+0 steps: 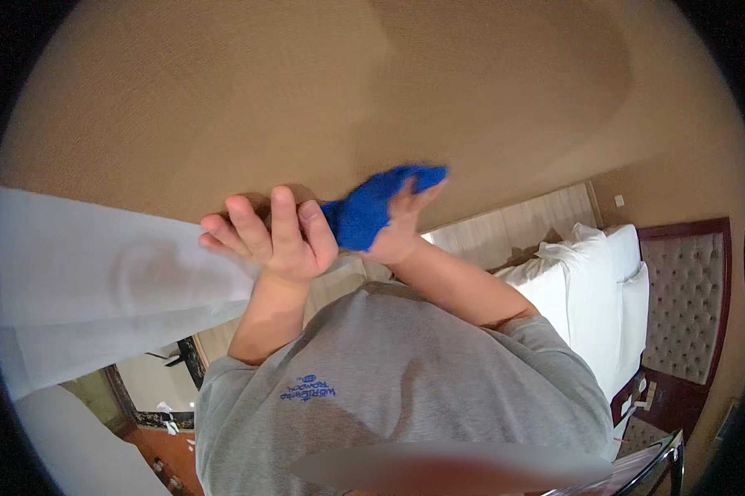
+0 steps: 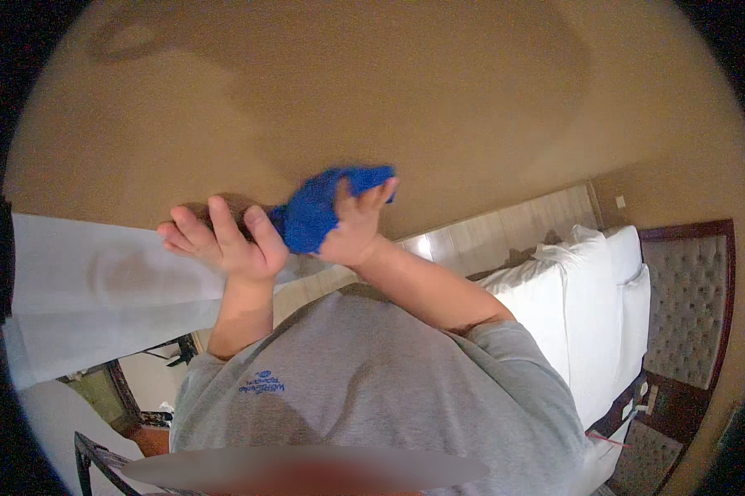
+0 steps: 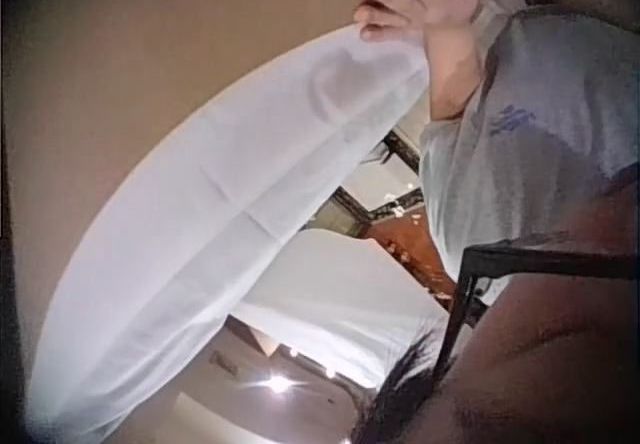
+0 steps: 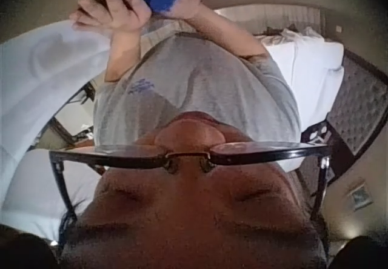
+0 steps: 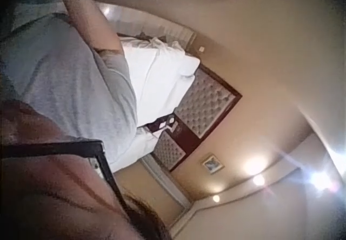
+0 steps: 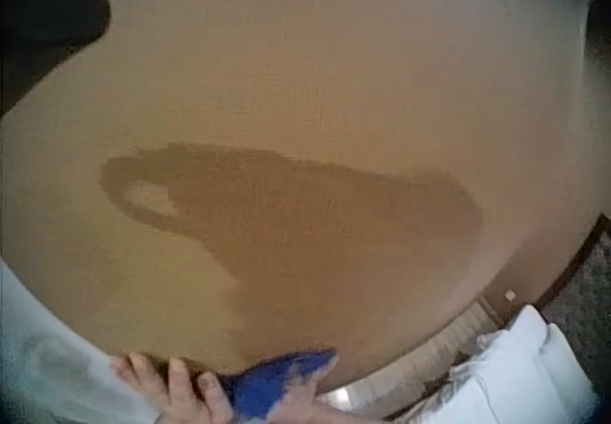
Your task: The recorder uses a blue cloth to wipe a wall in a bedroom.
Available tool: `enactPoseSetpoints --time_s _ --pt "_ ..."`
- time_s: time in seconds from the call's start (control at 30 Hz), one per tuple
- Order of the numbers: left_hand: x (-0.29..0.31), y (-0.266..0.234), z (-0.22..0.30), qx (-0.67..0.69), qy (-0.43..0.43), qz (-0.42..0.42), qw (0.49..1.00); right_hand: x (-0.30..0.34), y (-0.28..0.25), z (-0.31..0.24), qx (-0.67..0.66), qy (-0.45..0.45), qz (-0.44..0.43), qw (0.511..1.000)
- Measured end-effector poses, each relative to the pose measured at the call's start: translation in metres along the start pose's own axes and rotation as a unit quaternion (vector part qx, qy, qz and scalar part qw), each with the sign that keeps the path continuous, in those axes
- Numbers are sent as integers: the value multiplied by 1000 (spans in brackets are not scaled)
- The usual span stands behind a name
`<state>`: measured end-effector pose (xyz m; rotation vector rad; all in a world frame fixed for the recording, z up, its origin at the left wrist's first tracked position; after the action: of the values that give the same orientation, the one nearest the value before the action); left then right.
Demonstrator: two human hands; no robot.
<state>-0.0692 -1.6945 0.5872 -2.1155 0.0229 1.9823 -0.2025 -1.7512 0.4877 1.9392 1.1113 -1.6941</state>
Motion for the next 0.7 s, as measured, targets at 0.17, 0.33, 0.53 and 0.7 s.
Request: enactPoseSetpoints --time_s 0.17,0.33,0.53,0.7 --pt "7 -1 -9 11 -33 31 999 3 -9 18 -8 -1 -49 999" --pt "-2 -8 1 24 -9 9 1000 43 -33 182 -107 143 -286 942" --pt "-6 1 7 -3 -2 -10 1000 92 -7 136 -54 175 -38 982" --pt "-7 -3 10 -20 -5 -18 1000 28 -23 58 11 -44 57 997"
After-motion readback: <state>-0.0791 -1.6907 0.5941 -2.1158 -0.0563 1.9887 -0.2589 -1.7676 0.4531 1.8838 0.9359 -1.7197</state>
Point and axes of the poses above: each hand's wrist, its own x-axis away from the middle knuckle, its own y-axis out of the palm, z = x × y, the point moved 8 cm from there along -x, towards the middle knuckle, and after that the axes turned 10 degrees about z, right-handed, at the moved point
